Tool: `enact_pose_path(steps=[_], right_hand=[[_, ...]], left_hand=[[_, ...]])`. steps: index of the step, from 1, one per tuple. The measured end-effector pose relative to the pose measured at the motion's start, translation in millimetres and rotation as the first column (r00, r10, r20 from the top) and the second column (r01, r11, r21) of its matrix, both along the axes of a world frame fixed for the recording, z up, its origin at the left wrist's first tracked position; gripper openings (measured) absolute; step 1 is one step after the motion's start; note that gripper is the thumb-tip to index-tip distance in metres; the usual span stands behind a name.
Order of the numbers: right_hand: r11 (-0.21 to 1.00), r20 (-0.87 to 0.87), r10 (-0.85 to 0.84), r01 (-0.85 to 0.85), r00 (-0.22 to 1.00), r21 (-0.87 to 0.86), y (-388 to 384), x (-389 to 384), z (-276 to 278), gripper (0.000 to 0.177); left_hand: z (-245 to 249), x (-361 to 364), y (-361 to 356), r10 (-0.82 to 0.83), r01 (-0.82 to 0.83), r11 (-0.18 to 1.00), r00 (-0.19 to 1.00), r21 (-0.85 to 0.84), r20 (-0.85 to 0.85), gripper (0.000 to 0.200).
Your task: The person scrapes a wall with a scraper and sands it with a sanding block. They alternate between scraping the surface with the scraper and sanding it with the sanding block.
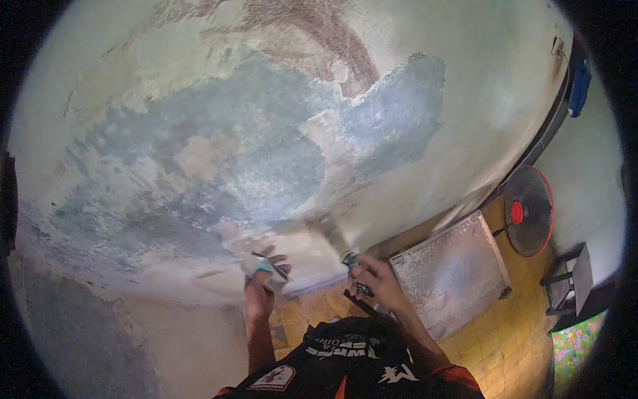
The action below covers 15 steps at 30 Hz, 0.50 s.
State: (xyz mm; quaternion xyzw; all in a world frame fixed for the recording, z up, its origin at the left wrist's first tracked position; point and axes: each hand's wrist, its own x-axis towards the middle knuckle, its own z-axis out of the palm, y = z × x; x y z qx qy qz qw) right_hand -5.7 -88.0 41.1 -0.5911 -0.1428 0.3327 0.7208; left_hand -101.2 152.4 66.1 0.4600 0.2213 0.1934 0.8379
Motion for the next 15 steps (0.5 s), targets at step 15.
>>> enact_pose_path(steps=[15], right_hand=[[0.942, 0.283, -0.107, 0.006, 0.953, 0.336, -1.2, 87.7, 127.9, 0.06]], left_hand=[[96.7, 145.5, -100.5, -0.014, -0.051, 0.932, 0.984, 0.359, 0.176, 0.028]])
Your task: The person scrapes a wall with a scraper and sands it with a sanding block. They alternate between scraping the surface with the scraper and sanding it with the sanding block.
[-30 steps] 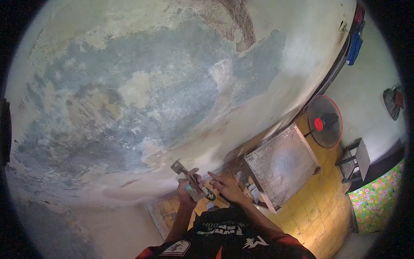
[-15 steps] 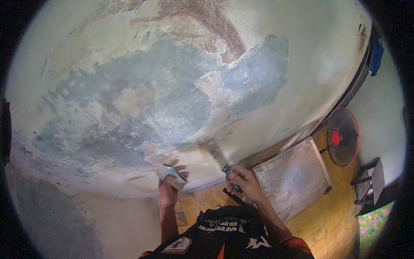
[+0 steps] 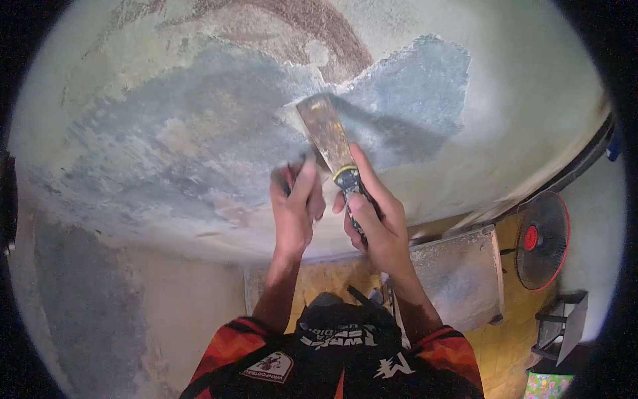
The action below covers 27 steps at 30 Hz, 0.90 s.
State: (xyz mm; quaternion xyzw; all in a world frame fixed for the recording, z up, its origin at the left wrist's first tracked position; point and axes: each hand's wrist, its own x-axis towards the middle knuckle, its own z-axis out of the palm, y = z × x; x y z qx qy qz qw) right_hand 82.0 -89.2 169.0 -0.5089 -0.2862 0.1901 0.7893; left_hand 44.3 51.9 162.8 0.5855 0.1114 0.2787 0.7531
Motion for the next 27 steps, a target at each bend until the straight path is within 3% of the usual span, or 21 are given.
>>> enact_pose_path(steps=[1, 4, 10, 14, 18, 21, 26, 27], right_hand=[[1.0, -0.012, 0.008, -0.007, 1.0, 0.012, 2.0, 0.7, -0.5, 0.06], [1.0, -0.062, -0.017, 0.017, 0.998, -0.003, 8.8, -8.5, -3.4, 0.059], [0.996, -0.031, -0.09, 0.09, 0.995, 0.015, 16.3, -8.8, 7.8, 0.057], [0.994, -0.073, -0.106, 0.107, 0.992, 0.011, 12.6, -17.3, 8.2, 0.056], [0.98, -0.04, -0.189, 0.186, 0.981, -0.073, 11.7, -18.7, 24.4, 0.055], [0.973, -0.039, -0.196, 0.189, 0.98, -0.135, 7.9, -19.9, 18.1, 0.054], [0.97, 0.134, -0.221, 0.232, 0.966, -0.073, 17.9, -3.1, 26.0, 0.053], [0.982, 0.016, -0.183, 0.184, 0.983, -0.045, 18.2, -7.1, 35.3, 0.053]], left_hand=[[6.6, 8.2, -0.8, 0.017, -0.018, 0.998, 1.0, 0.052, 0.018, 0.027], [36.8, 11.4, -14.1, -0.078, 0.078, 0.996, 0.997, -0.039, -0.012, 0.025], [46.9, 38.5, -19.3, 0.038, -0.045, 0.998, 0.99, 0.053, 0.133, 0.03], [32.9, 41.8, -17.6, 0.087, -0.098, 0.991, 0.99, 0.091, 0.112, 0.028], [49.7, 41.8, -26.6, 0.01, 0.013, 0.996, 0.971, -0.091, 0.24, 0.024], [24.0, 51.3, -21.7, 0.052, -0.037, 0.997, 0.969, -0.066, 0.242, 0.022], [44.4, 50.5, -21.4, 0.103, -0.095, 0.995, 0.947, -0.04, 0.305, 0.016], [49.1, 47.7, -20.6, 0.083, -0.078, 0.997, 0.945, -0.027, 0.318, 0.016]])
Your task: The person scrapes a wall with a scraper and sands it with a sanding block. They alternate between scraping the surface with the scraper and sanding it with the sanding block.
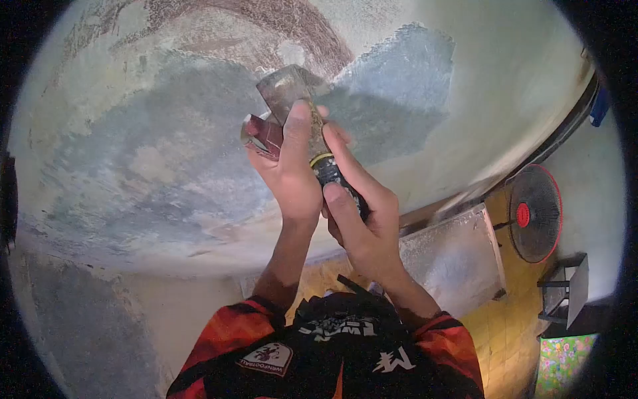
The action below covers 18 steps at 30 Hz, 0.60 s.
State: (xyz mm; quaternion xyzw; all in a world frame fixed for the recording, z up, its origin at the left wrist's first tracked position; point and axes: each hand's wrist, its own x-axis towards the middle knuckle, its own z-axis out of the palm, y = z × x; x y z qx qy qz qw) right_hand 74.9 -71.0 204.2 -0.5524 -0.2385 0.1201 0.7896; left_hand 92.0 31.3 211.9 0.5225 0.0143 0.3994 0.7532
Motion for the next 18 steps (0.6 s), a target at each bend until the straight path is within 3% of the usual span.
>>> enact_pose_path(steps=[1, 3, 5, 8, 11, 15, 18], right_hand=[[1.0, -0.03, -0.006, 0.005, 1.0, -0.03, -3.1, -3.6, -3.5, 0.053], [0.998, -0.047, -0.007, 0.004, 0.999, -0.067, -6.3, -7.0, -12.6, 0.054], [0.996, -0.034, -0.002, -0.001, 0.999, -0.085, -5.1, -4.1, -10.4, 0.055], [0.998, -0.104, 0.014, -0.02, 0.994, -0.059, -9.4, -7.2, -0.7, 0.055], [0.999, -0.139, 0.015, -0.021, 0.99, -0.042, -7.5, -10.9, -4.6, 0.056], [0.997, -0.138, 0.041, -0.05, 0.99, -0.057, -14.9, -7.7, -1.7, 0.055], [0.99, -0.058, -0.011, 0.003, 0.998, -0.138, -11.3, -1.8, -20.4, 0.054]], left_hand=[[5.0, 1.2, 2.3, -0.016, 0.015, 1.0, 0.999, 0.025, 0.028, 0.015], [-11.1, -0.2, -6.0, 0.106, -0.105, 0.994, 0.994, 0.022, -0.024, 0.015], [-15.5, 4.1, -3.6, 0.014, -0.012, 0.998, 0.999, -0.063, 0.033, 0.015], [1.3, 5.3, 2.9, -0.057, 0.058, 0.998, 0.998, 0.029, -0.017, 0.013], [-25.4, 2.7, -1.7, 0.005, -0.005, 1.0, 1.0, -0.015, -0.031, 0.015], [-9.0, 0.1, -5.5, -0.076, 0.076, 0.996, 0.997, -0.056, -0.003, 0.015], [-23.9, 3.7, -7.5, 0.043, -0.042, 0.999, 0.999, -0.021, 0.025, 0.015]])
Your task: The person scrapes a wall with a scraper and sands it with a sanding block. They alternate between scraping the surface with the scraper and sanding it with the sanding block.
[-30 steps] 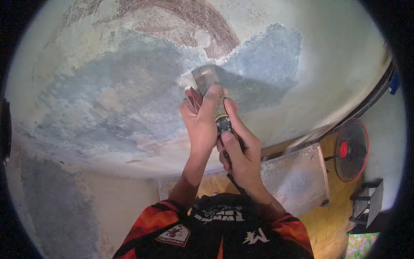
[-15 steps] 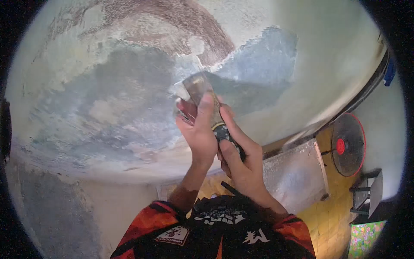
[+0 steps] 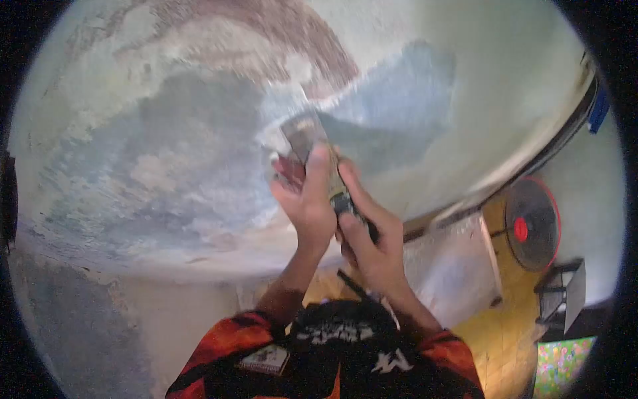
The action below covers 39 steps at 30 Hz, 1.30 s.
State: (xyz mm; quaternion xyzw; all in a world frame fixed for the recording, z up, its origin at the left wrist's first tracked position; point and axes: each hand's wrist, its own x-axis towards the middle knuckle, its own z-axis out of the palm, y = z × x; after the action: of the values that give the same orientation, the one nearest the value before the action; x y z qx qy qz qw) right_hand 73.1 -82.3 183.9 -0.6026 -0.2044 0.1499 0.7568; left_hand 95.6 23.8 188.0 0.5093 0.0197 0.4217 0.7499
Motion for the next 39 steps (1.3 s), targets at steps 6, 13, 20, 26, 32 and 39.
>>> enact_pose_path(steps=[6, 13, 20, 26, 32, 39], right_hand=[[0.999, -0.006, 0.003, -0.002, 1.0, 0.045, -0.9, -3.4, 7.4, 0.053], [1.0, 0.019, -0.003, 0.002, 1.0, 0.027, 1.6, 0.6, 18.1, 0.052], [0.999, -0.04, 0.033, -0.031, 0.999, 0.04, -4.5, -2.4, 14.2, 0.053], [0.995, 0.043, 0.004, -0.008, 0.999, 0.1, 7.3, 7.3, 31.6, 0.052], [0.998, 0.044, 0.011, -0.013, 0.999, 0.056, 1.0, 3.3, 25.7, 0.053], [0.998, 0.03, 0.029, -0.03, 0.999, 0.058, 2.9, 5.0, 31.7, 0.053]], left_hand=[[-1.2, -1.0, 3.4, -0.013, 0.015, 0.999, 0.998, 0.034, -0.054, 0.014], [15.1, 1.0, 3.1, 0.028, -0.027, 1.0, 0.997, 0.01, -0.077, 0.01], [11.1, 0.8, -1.7, -0.035, 0.035, 0.999, 0.999, -0.038, 0.016, 0.011], [33.8, 5.4, 9.2, -0.07, 0.069, 0.997, 0.997, 0.025, 0.043, 0.012], [26.7, 3.9, 0.9, -0.064, 0.064, 0.998, 0.996, -0.003, 0.066, 0.011], [35.0, 3.2, 2.0, 0.045, -0.047, 0.997, 0.998, 0.065, 0.037, 0.011]])
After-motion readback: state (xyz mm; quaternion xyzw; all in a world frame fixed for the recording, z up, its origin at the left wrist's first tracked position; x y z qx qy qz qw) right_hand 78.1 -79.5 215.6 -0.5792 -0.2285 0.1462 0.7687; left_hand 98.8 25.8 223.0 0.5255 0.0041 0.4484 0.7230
